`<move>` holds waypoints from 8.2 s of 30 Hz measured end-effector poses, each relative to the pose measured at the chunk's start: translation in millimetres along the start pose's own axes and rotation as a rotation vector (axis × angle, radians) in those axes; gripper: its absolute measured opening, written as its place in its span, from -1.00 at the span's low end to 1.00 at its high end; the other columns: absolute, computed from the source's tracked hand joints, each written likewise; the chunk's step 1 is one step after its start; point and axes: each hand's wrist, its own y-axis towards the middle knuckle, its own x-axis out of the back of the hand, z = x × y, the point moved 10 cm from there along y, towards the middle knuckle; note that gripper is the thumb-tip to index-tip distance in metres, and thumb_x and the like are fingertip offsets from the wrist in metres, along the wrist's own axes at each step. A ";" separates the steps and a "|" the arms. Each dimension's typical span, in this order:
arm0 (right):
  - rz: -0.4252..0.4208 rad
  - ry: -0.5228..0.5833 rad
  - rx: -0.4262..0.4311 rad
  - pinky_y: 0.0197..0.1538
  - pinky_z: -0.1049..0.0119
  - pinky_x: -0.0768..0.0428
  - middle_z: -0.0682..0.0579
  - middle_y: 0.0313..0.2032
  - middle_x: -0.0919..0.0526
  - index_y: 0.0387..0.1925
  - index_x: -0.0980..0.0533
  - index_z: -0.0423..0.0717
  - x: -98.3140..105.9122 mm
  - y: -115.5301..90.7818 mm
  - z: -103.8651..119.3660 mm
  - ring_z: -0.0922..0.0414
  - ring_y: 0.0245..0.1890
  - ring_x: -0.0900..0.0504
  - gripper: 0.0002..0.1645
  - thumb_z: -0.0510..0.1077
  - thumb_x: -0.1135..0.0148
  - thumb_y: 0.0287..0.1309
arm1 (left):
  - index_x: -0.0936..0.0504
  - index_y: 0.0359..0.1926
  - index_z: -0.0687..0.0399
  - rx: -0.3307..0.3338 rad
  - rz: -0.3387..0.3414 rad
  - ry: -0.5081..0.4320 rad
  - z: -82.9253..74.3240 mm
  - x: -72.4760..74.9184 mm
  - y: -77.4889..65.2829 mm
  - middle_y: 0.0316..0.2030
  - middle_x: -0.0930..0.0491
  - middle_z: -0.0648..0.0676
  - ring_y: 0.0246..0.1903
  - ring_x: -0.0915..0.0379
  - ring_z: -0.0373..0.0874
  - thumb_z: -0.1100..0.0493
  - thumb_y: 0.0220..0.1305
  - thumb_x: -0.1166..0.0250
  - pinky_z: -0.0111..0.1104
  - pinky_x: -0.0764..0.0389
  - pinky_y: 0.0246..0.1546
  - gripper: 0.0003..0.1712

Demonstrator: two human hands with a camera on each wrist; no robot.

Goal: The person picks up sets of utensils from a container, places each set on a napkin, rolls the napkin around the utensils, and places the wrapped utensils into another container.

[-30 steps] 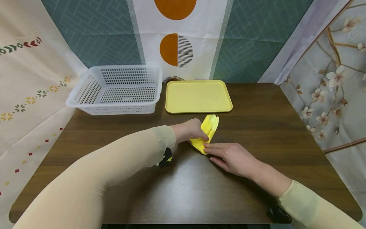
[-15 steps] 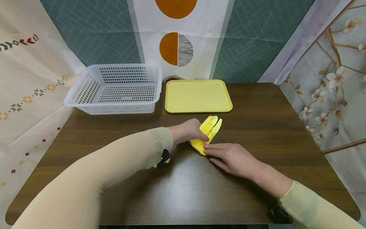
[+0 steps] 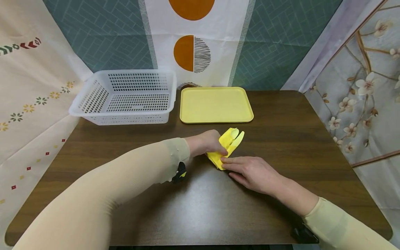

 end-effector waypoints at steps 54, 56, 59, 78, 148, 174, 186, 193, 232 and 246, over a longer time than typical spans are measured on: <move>-0.620 -0.078 -0.365 -0.13 -0.04 -0.61 -0.07 -0.06 -0.59 -0.12 -0.73 -0.11 83.2 69.6 -13.7 -0.13 0.00 -0.53 -0.70 -0.11 -0.69 0.21 | -0.67 0.19 0.11 -0.235 -0.455 -1.020 25.4 83.1 -64.9 0.01 -0.78 0.08 -0.07 -0.79 -0.01 0.03 0.39 -0.60 -0.20 -0.78 -0.02 -0.52; -0.631 -0.062 -0.390 -0.13 -0.02 -0.60 -0.06 -0.06 -0.59 -0.12 -0.72 -0.11 83.7 70.0 -15.0 -0.12 -0.01 -0.53 -0.70 -0.11 -0.68 0.23 | -0.67 0.20 0.11 -0.249 -0.461 -1.037 24.9 84.0 -66.0 0.02 -0.77 0.08 -0.05 -0.79 -0.01 0.03 0.39 -0.60 -0.19 -0.78 0.00 -0.51; -0.651 -0.027 -0.423 -0.12 -0.01 -0.61 -0.05 -0.08 -0.61 -0.10 -0.71 -0.09 84.8 70.7 -16.9 -0.09 -0.03 -0.57 -0.72 -0.11 -0.66 0.27 | -0.66 0.22 0.11 -0.279 -0.478 -1.064 23.8 86.6 -68.6 0.04 -0.77 0.09 -0.04 -0.80 0.01 0.05 0.40 -0.59 -0.19 -0.78 0.02 -0.51; -0.756 0.204 -0.592 -0.19 0.05 -0.66 0.01 -0.08 -0.64 -0.02 -0.69 -0.06 79.7 76.4 -27.6 0.11 -0.24 -0.63 -0.73 -0.04 -0.55 0.41 | -0.59 0.31 0.08 -0.359 -0.555 -1.101 25.7 100.7 -80.5 0.10 -0.72 0.08 0.03 -0.77 0.01 0.03 0.41 -0.58 -0.19 -0.76 0.09 -0.43; -0.553 1.020 -0.812 -0.11 0.30 -0.59 -0.07 -0.24 -0.66 0.15 -0.77 -0.17 26.1 85.5 -60.4 0.01 -0.23 -0.56 -0.59 -0.01 -0.53 0.43 | -0.56 0.37 0.13 -0.483 -0.378 -0.957 13.8 112.7 -81.8 0.18 -0.68 0.12 0.13 -0.67 0.07 0.27 0.40 -0.56 -0.12 -0.70 0.20 -0.41; -0.527 1.008 -0.802 -0.16 0.30 -0.61 -0.02 -0.34 -0.65 0.03 -0.80 -0.24 25.5 87.7 -59.9 0.01 -0.25 -0.59 -0.63 -0.05 -0.58 0.37 | -0.57 0.30 0.14 -0.435 -0.300 -0.875 14.9 117.9 -83.3 0.12 -0.71 0.14 0.09 -0.71 0.08 0.31 0.31 -0.61 -0.13 -0.71 0.18 -0.40; -0.464 0.775 -0.699 0.04 0.24 -0.72 -0.03 -0.03 -0.78 0.30 -0.71 -0.06 32.9 93.3 -52.5 0.02 -0.04 -0.69 -0.43 0.02 -0.60 0.35 | -0.56 0.31 0.20 -0.408 -0.341 -0.855 23.8 134.5 -85.0 0.12 -0.70 0.18 0.08 -0.69 0.10 0.32 0.32 -0.59 -0.13 -0.71 0.16 -0.40; -0.404 0.507 -0.611 0.24 -0.01 -0.69 0.05 0.23 -0.69 0.46 -0.59 0.00 39.7 101.0 -50.7 0.06 0.19 -0.67 -0.26 0.01 -0.62 0.33 | -0.57 0.33 0.20 -0.390 -0.388 -0.826 35.4 149.2 -88.3 0.14 -0.73 0.15 0.08 -0.72 0.07 0.31 0.33 -0.59 -0.13 -0.73 0.14 -0.39; -0.168 -0.216 -0.288 0.67 -0.16 -0.09 -0.13 0.67 -0.29 0.72 -0.24 -0.13 28.7 161.9 -58.1 -0.14 0.70 -0.15 0.02 0.28 -0.36 0.51 | -0.59 0.31 0.22 -0.090 -0.546 -0.530 141.8 232.3 -80.6 0.17 -0.72 0.21 0.07 -0.68 0.06 0.22 0.44 -0.52 -0.14 -0.66 0.17 -0.49; -0.101 -0.220 -0.229 0.70 -0.06 0.02 -0.07 0.70 -0.21 0.75 -0.18 -0.07 16.2 195.8 -46.9 -0.09 0.72 -0.11 0.01 0.33 -0.25 0.57 | -0.59 0.33 0.20 -0.019 -0.526 -0.540 160.2 245.1 -69.0 0.17 -0.72 0.21 0.09 -0.70 0.10 0.23 0.46 -0.51 -0.09 -0.65 0.22 -0.49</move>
